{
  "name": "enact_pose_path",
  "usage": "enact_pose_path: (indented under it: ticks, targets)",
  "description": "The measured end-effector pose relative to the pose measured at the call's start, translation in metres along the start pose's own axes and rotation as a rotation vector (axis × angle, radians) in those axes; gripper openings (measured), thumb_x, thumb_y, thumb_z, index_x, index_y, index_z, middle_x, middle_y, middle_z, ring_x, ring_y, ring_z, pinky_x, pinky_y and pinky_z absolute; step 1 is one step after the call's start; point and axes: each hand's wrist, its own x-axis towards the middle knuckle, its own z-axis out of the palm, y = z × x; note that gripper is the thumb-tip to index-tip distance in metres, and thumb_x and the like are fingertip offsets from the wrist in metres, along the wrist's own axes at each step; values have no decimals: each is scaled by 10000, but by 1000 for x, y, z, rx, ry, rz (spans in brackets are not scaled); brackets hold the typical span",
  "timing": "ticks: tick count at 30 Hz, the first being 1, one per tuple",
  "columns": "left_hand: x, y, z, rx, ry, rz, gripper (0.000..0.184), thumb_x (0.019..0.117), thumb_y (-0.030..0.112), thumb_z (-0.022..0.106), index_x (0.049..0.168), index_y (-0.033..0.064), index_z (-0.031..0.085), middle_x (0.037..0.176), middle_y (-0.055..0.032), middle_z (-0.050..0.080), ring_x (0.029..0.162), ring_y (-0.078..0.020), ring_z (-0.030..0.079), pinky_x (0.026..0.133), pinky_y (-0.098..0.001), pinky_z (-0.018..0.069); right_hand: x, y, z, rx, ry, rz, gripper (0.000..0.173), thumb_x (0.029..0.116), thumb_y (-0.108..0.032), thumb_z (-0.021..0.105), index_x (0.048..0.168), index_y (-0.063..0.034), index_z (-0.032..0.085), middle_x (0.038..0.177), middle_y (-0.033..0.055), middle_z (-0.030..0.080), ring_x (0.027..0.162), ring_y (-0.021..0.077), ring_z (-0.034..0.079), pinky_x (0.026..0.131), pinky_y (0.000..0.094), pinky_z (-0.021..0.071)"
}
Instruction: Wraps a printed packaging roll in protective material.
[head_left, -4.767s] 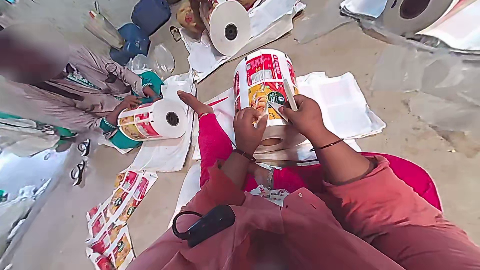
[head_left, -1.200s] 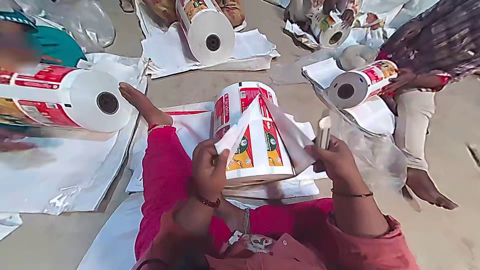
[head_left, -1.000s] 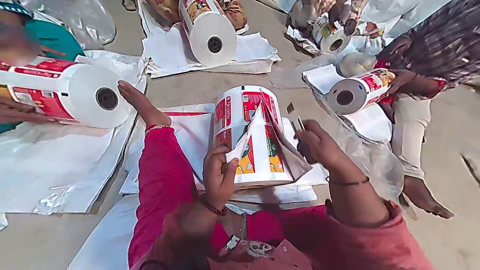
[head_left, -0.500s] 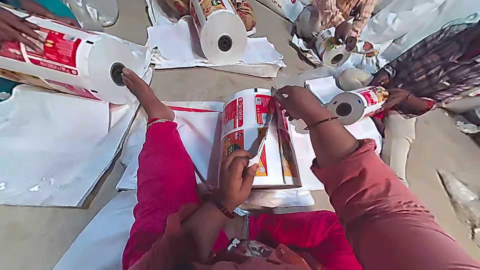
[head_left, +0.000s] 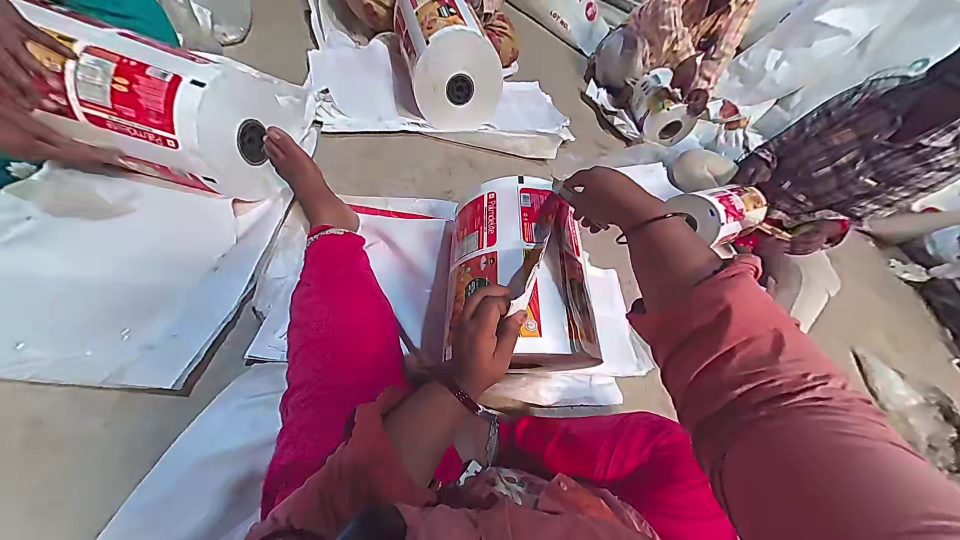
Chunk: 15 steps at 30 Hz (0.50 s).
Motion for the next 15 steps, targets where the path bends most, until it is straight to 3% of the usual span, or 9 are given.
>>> enact_pose_path:
  ticks: [6,9,12,14,15]
  targets:
    - [0,1,-2,-1,-4,-5,259,1029,205,566,858,15,608,1163,-171,652,1116,-217,643,924,-337,557,-35,-3,-10,-25,-131,-36,413,1104,-380,472,1379,-109,619,852,133,707,594,200,656,583,385,571]
    - [0,7,-2,-3,-45,-53,219,1002,154,591,873,-14,643,1156,-181,669,1106,-253,658,934,-394,563,-66,7,-12,-34,-213,-19,433,1097,-418,471,1408,-148,606,921,154,722,643,258,680,618,467,587]
    - [9,18,-13,-4,-45,-165,207,970,110,626,978,-75,718,1136,-203,713,1056,-288,697,947,-441,556,-115,6,13,128,30,5,457,1092,-407,488,1463,-144,517,929,181,704,639,269,664,598,488,571]
    - [9,15,-13,-55,-1,-140,216,972,99,626,1011,-100,700,1128,-232,703,1059,-311,694,947,-440,558,-138,18,48,274,225,-13,502,1054,-307,543,1477,-48,466,989,241,671,701,339,661,628,579,554]
    - [9,13,-12,-65,10,-112,218,979,102,623,1012,-100,696,1120,-235,700,1066,-315,690,952,-434,560,-146,25,68,325,270,-17,554,1018,-336,577,1454,-13,464,977,236,659,696,333,652,614,577,549]
